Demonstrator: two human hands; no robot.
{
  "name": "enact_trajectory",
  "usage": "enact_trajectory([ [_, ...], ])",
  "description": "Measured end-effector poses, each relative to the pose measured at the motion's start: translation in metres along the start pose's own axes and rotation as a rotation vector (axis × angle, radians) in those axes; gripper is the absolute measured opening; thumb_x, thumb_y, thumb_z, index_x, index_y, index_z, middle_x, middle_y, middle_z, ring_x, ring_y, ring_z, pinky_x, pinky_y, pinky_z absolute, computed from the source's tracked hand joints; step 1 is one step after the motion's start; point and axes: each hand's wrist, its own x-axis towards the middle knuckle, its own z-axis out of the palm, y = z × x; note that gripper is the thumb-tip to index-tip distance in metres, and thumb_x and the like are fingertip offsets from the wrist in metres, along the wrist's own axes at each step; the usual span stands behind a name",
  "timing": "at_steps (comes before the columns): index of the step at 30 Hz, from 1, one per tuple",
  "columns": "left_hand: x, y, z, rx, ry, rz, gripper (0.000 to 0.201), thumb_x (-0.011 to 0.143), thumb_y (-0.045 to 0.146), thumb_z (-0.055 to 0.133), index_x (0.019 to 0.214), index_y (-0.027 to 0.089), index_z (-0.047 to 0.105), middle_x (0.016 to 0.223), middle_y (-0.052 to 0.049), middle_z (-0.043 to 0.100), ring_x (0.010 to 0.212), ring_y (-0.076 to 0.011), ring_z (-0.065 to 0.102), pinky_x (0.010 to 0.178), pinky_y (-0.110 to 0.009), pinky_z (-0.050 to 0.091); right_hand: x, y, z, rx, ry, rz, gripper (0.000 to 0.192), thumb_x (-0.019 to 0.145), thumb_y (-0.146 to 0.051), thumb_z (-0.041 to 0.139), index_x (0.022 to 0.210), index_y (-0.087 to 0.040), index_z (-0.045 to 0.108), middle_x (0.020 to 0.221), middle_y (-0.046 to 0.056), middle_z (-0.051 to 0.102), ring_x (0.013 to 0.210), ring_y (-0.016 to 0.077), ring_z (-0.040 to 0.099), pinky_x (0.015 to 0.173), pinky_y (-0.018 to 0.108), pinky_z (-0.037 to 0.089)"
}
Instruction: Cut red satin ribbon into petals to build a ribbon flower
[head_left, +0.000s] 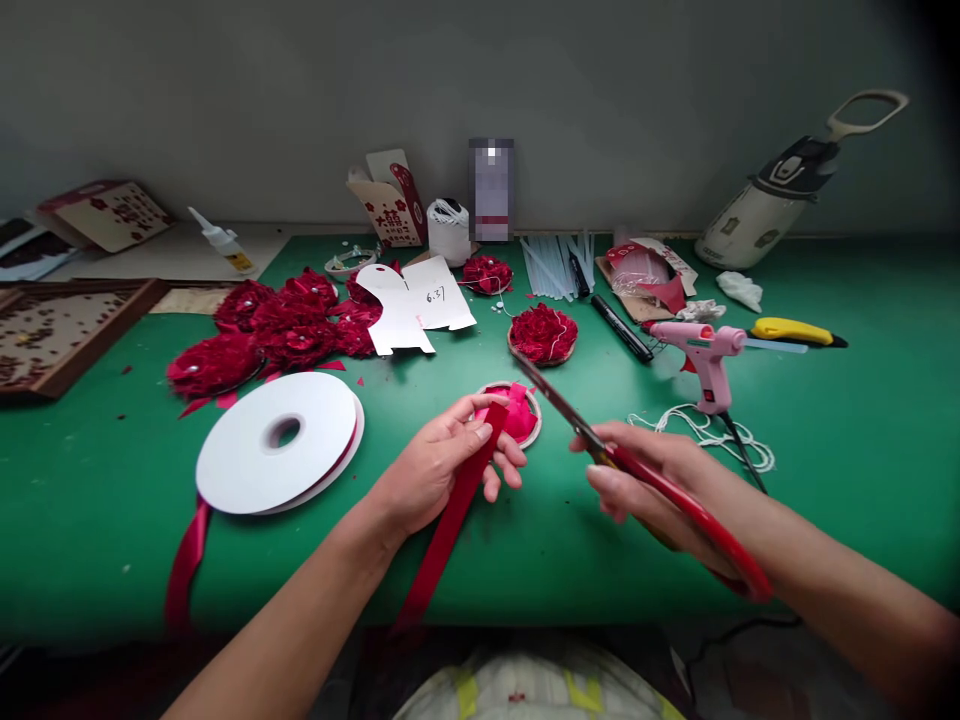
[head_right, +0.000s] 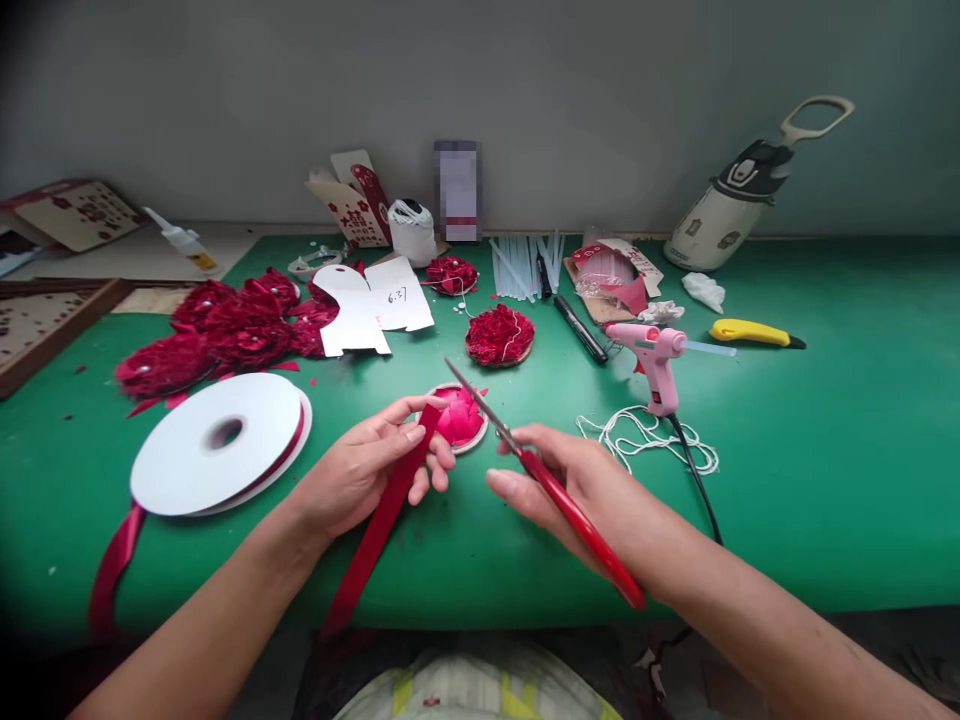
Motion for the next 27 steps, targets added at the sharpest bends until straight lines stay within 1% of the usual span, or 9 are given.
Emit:
enact_trajectory([
  [3,-0.001,-0.003,0.005,0.012,-0.111,0.002,0.046,0.089,0.032,0.043,0.131,0.022,0.031,0.084,-0.01,0.064,0.06,-0.0168,0.064,0.045,-0.021,0.044,0.021,-0.001,0.009,0.021,0.152,-0.135,0.034,0.079,-0.036,0.058,0.108,-0.019,0.052,0.07,0.0,0.059,0.055,0.0117,0.051,0.049,0.022,0.041],
  [6,-0.001,-0.006,0.006,0.021,-0.192,-0.008,0.052,0.089,0.034,0.043,0.136,0.025,0.024,0.084,-0.009,0.065,0.057,-0.0165,0.065,0.044,-0.021,0.045,0.044,-0.003,0.023,0.085,0.162,-0.26,0.035,0.073,-0.02,0.061,0.108,-0.019,0.054,0.071,-0.001,0.061,0.066,0.0145,0.057,0.058,0.023,0.045],
  [10,-0.002,-0.007,0.003,0.025,-0.193,-0.011,0.052,0.088,0.033,0.044,0.136,0.023,0.024,0.082,-0.009,0.066,0.058,-0.0176,0.066,0.042,-0.02,0.045,0.062,-0.005,0.035,0.197,0.177,-0.289,0.037,0.069,-0.01,0.056,0.106,-0.019,0.055,0.068,-0.003,0.06,0.065,0.0134,0.058,0.061,0.023,0.046],
  [12,-0.002,-0.007,0.0,0.048,-0.149,-0.035,0.045,0.088,0.032,0.045,0.13,0.019,0.034,0.077,-0.009,0.066,0.056,-0.0171,0.065,0.039,-0.018,0.043,0.065,-0.005,0.036,0.22,0.224,-0.302,0.038,0.068,-0.011,0.057,0.105,-0.017,0.054,0.069,-0.003,0.058,0.064,0.0126,0.056,0.06,0.022,0.045],
  [15,-0.002,-0.006,-0.006,0.096,-0.088,-0.11,0.026,0.087,0.032,0.047,0.102,0.012,0.052,0.067,-0.009,0.066,0.048,-0.0143,0.062,0.033,-0.015,0.036,0.071,-0.004,0.034,0.211,0.284,-0.288,0.037,0.067,-0.013,0.059,0.104,-0.015,0.053,0.067,-0.003,0.054,0.062,0.0117,0.052,0.057,0.022,0.043],
  [18,-0.001,-0.006,-0.01,0.11,-0.044,-0.14,0.022,0.086,0.032,0.047,0.083,0.011,0.052,0.061,-0.008,0.065,0.042,-0.0122,0.059,0.03,-0.014,0.03,0.074,-0.001,0.033,0.177,0.281,-0.257,0.035,0.07,-0.019,0.06,0.104,-0.014,0.053,0.067,-0.002,0.053,0.059,0.0114,0.05,0.056,0.023,0.043],
  [22,-0.001,-0.006,-0.01,0.117,-0.002,-0.114,0.021,0.086,0.033,0.046,0.085,0.012,0.051,0.061,-0.007,0.064,0.04,-0.0095,0.056,0.03,-0.013,0.027,0.054,0.008,0.027,0.054,0.237,-0.164,0.033,0.078,-0.036,0.056,0.104,-0.017,0.053,0.071,0.0,0.058,0.062,0.0141,0.053,0.055,0.024,0.042],
  [24,0.0,-0.005,-0.01,0.112,0.016,-0.098,0.023,0.086,0.036,0.047,0.085,0.013,0.049,0.061,-0.006,0.064,0.04,-0.009,0.056,0.031,-0.013,0.027,0.031,0.014,0.02,-0.028,0.164,-0.094,0.032,0.08,-0.044,0.053,0.1,-0.018,0.054,0.07,0.0,0.058,0.062,0.0146,0.052,0.054,0.023,0.041],
  [27,0.0,-0.005,-0.009,0.097,0.032,-0.08,0.024,0.086,0.038,0.047,0.082,0.014,0.048,0.061,-0.005,0.063,0.04,-0.009,0.056,0.031,-0.013,0.026,-0.003,0.021,0.012,-0.119,0.048,0.049,0.039,0.083,-0.05,0.048,0.107,-0.019,0.049,0.069,-0.001,0.053,0.059,0.013,0.046,0.053,0.023,0.037],
])
